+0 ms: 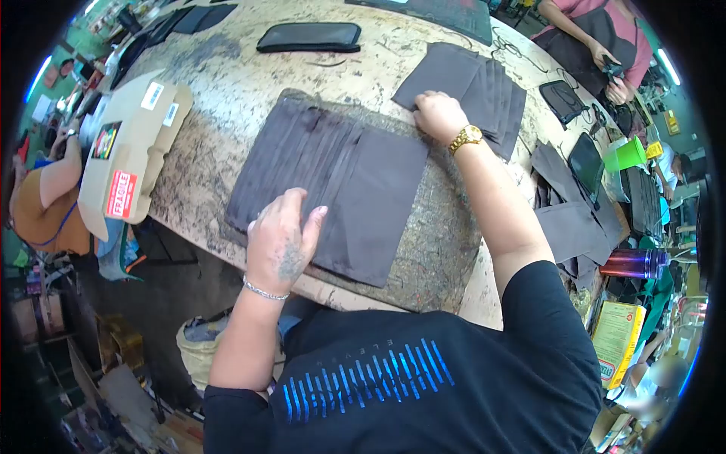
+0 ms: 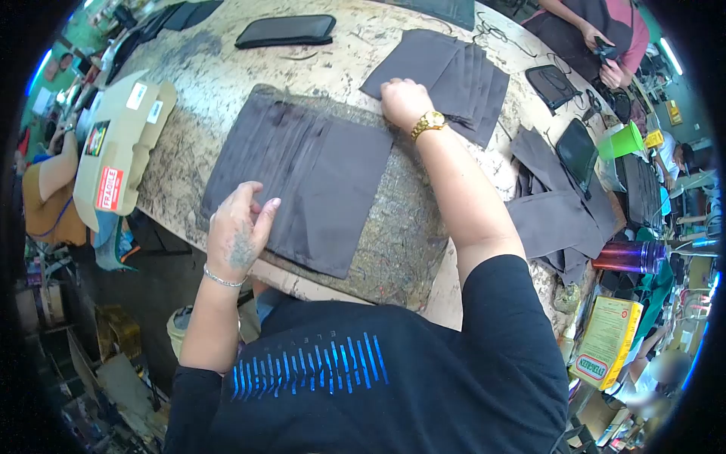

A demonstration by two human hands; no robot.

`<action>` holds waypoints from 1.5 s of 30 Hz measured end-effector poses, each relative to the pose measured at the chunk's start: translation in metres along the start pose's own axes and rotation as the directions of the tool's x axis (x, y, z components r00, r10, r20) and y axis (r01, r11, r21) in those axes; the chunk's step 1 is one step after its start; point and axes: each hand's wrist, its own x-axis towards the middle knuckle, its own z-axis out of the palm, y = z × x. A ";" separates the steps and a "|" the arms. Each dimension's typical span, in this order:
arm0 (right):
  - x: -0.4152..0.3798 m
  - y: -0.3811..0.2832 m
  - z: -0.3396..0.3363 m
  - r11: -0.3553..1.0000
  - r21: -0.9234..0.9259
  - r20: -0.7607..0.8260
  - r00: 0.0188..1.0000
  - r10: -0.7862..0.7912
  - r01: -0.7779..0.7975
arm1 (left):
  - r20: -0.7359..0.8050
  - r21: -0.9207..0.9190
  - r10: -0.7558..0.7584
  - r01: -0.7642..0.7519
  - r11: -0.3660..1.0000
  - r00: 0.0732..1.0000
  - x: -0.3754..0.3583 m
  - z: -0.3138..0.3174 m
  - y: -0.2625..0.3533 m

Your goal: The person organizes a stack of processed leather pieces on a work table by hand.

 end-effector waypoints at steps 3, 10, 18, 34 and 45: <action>0.007 0.009 0.000 0.997 -0.034 0.037 0.997 -0.064 0.065 | 0.021 0.002 0.230 -0.230 0.973 0.973 0.033 0.014 0.004; 0.018 0.053 -0.001 0.754 0.641 -0.142 0.944 0.298 -0.141 | 0.194 -0.090 0.527 -0.520 0.849 0.827 0.114 0.103 0.044; 0.007 0.107 -0.061 0.709 0.640 -0.174 0.844 0.508 -0.295 | 0.413 -0.002 0.345 -0.378 0.926 0.843 0.168 0.174 0.068; -0.168 0.020 -0.161 0.851 0.476 -0.354 0.934 -0.045 0.221 | 0.750 -0.651 0.283 0.742 0.158 0.598 0.116 0.097 0.110; -0.215 0.050 -0.013 0.715 0.623 -0.224 0.804 0.551 -0.316 | 0.499 -0.416 0.344 -0.129 0.900 0.795 0.036 0.098 0.092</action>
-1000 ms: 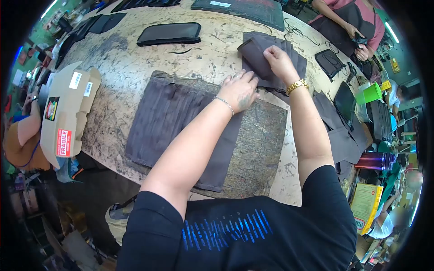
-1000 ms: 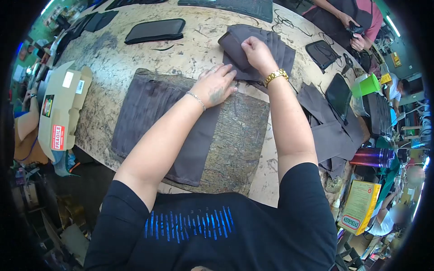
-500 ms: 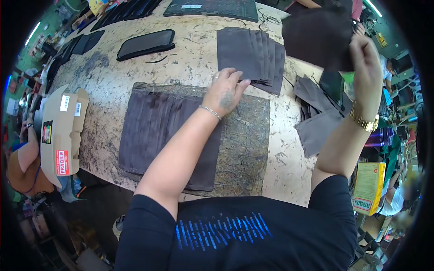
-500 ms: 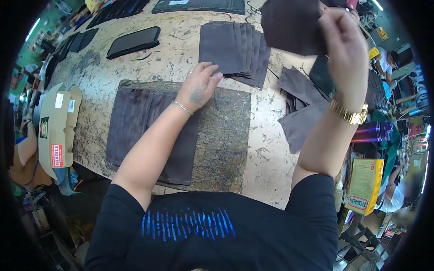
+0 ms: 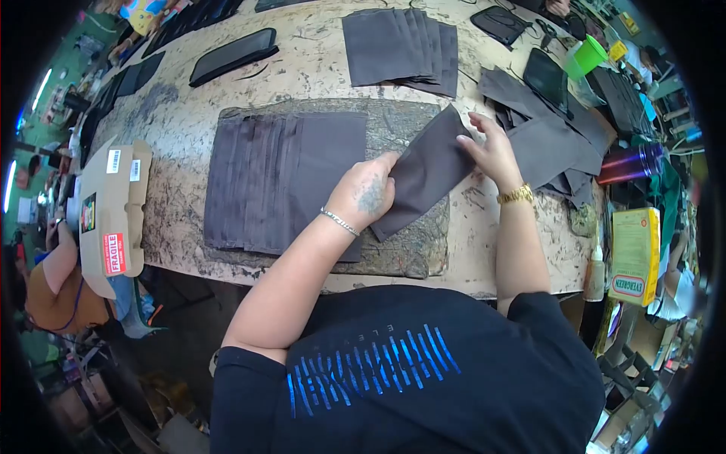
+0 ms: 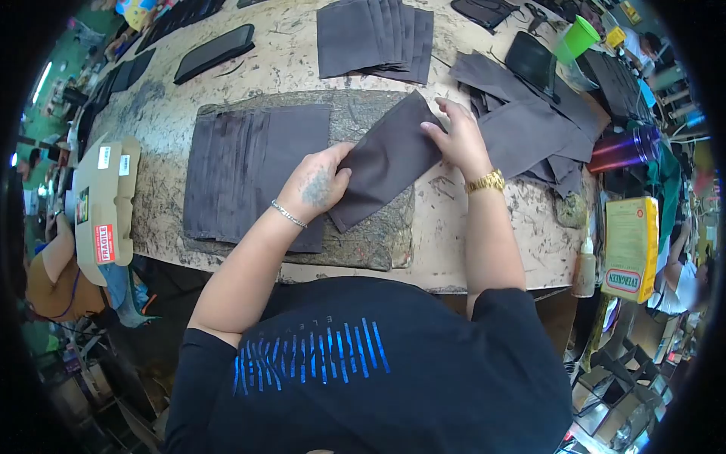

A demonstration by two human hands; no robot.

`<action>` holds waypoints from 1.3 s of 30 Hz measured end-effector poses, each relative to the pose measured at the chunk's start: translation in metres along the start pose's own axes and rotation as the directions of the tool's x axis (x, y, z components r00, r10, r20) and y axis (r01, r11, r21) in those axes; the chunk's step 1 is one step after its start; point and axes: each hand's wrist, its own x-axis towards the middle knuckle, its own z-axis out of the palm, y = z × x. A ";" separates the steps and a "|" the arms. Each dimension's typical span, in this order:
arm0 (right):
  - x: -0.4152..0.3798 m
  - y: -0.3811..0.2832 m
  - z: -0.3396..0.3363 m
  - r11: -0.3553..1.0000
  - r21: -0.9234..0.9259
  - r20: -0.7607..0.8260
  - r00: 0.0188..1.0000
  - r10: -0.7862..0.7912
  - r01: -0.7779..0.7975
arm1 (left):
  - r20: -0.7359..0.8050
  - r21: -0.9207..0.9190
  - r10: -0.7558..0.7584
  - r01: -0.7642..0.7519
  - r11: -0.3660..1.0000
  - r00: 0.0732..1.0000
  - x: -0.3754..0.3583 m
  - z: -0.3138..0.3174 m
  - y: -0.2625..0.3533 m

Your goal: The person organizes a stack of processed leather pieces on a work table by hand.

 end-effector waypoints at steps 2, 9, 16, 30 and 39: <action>0.002 0.001 -0.007 0.990 -0.142 -0.004 1.000 -0.027 0.026 | -0.060 -0.003 0.100 -0.100 0.995 0.993 -0.009 0.004 0.003; 0.022 -0.031 -0.032 0.470 0.836 0.286 0.956 0.070 -0.284 | -0.007 -0.556 -0.027 0.018 0.831 1.000 -0.072 -0.012 0.030; 0.063 -0.097 0.050 0.966 0.255 0.315 0.940 -0.128 0.046 | -0.345 -0.411 -0.391 0.237 0.880 0.853 -0.128 -0.017 -0.011; 0.062 -0.102 0.111 0.986 -0.131 0.378 0.925 -0.045 0.102 | -0.458 -0.191 -0.460 0.421 0.887 0.761 -0.132 -0.008 -0.044; 0.060 -0.101 0.113 0.980 -0.155 0.383 0.922 -0.056 0.123 | -0.460 -0.246 -0.520 0.460 0.853 0.720 -0.134 -0.005 -0.058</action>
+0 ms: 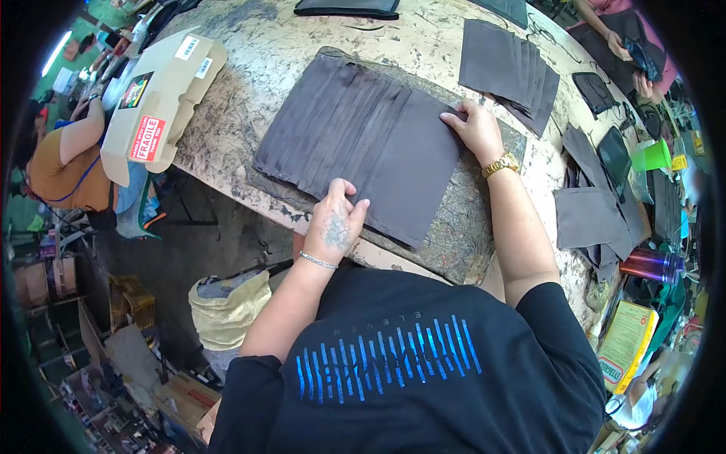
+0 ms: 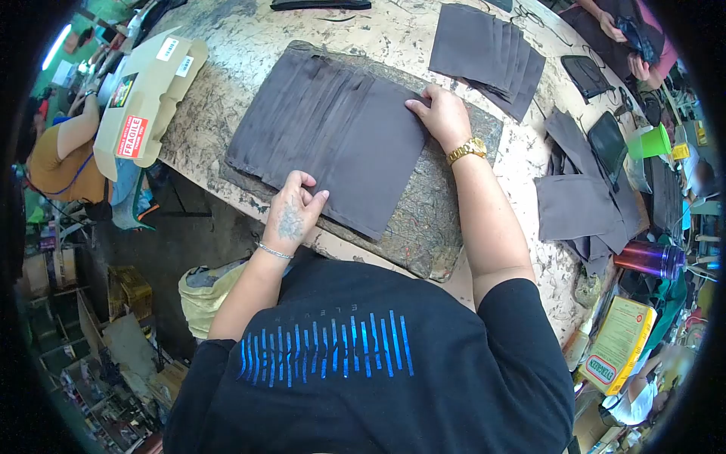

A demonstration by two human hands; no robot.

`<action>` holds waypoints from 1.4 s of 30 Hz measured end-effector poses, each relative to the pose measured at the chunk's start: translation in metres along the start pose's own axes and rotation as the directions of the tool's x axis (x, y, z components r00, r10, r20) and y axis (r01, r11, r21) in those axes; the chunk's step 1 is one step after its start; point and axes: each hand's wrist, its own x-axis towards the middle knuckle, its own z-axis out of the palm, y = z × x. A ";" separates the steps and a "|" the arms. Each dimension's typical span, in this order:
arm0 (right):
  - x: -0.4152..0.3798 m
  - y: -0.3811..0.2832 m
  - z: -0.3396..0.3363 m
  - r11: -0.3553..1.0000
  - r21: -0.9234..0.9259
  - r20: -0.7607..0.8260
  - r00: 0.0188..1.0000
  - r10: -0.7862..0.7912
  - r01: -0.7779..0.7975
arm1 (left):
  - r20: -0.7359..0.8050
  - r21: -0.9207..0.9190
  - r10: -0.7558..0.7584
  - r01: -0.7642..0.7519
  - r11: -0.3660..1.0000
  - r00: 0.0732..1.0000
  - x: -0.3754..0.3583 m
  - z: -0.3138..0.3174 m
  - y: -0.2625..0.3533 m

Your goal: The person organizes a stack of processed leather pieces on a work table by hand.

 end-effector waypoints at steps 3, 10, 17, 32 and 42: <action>0.000 0.001 0.001 1.000 -0.005 -0.004 1.000 0.000 0.000 | 0.002 0.035 0.006 -0.006 0.999 1.000 -0.002 -0.002 0.000; 0.033 0.035 -0.029 0.957 -0.188 -0.233 0.937 -0.262 0.221 | -0.165 0.356 0.161 -0.093 0.930 0.973 0.015 -0.045 0.019; 0.070 0.062 -0.047 0.855 -0.374 0.164 0.933 -0.320 0.359 | -0.008 0.288 0.519 -0.495 0.819 0.855 0.071 -0.031 0.056; 0.116 0.113 -0.062 0.961 0.271 -0.129 0.992 -0.018 0.053 | 0.433 0.407 0.528 -0.681 0.608 0.731 0.201 0.143 0.132; 0.073 0.077 -0.270 0.947 -0.189 -0.794 0.527 -0.303 0.260 | 0.461 0.346 0.336 -0.515 0.784 0.821 0.215 0.143 0.152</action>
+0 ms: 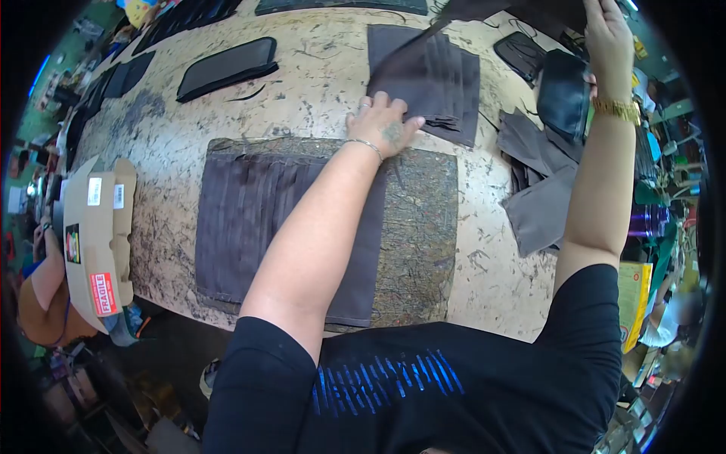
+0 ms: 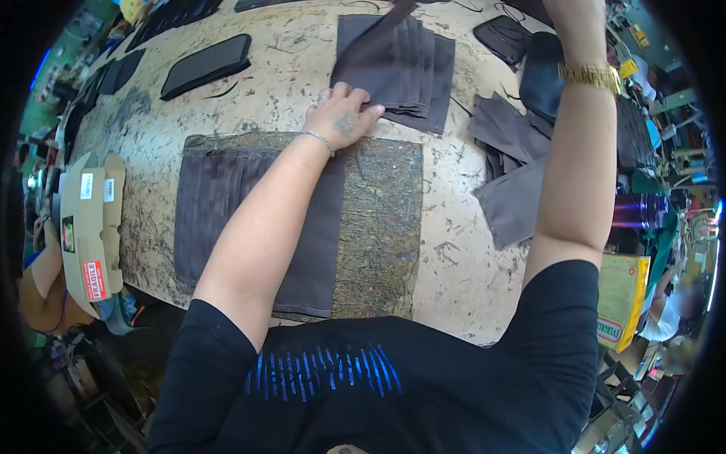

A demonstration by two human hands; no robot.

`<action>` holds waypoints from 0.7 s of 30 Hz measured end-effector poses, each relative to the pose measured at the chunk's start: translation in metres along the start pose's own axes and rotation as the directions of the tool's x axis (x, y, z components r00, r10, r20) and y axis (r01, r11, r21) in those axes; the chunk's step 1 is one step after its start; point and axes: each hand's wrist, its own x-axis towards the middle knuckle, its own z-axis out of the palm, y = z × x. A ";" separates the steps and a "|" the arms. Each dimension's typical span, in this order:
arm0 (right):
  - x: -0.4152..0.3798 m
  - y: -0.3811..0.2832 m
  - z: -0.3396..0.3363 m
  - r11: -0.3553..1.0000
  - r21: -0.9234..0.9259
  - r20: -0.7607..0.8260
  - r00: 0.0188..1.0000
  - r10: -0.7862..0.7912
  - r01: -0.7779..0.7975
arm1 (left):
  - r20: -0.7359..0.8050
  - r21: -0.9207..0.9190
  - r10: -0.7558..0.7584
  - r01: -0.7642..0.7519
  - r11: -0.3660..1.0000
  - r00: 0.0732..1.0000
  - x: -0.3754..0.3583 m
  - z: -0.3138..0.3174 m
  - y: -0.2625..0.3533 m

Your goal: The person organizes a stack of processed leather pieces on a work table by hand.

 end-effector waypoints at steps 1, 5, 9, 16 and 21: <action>-0.007 -0.013 -0.013 0.999 -0.034 -0.007 0.999 -0.033 0.033 | 0.025 -0.040 -0.044 0.045 0.998 0.999 0.004 -0.002 0.001; -0.035 -0.064 -0.068 0.975 -0.192 -0.122 0.983 -0.139 0.114 | -0.012 -0.104 -0.127 0.125 0.987 0.992 0.025 0.009 -0.011; -0.034 -0.063 -0.162 0.757 -0.614 -0.097 0.931 -0.352 0.223 | 0.067 -0.506 -0.159 0.171 0.845 0.985 0.082 0.023 -0.049; -0.096 -0.122 -0.210 0.989 0.126 -0.102 0.992 -0.070 0.083 | 0.067 -0.488 -0.209 0.214 0.846 0.976 0.055 -0.019 -0.035; -0.155 -0.174 -0.164 0.923 -0.285 0.340 0.928 -0.154 0.258 | 0.408 -0.788 0.059 0.318 0.527 0.911 -0.104 -0.024 0.010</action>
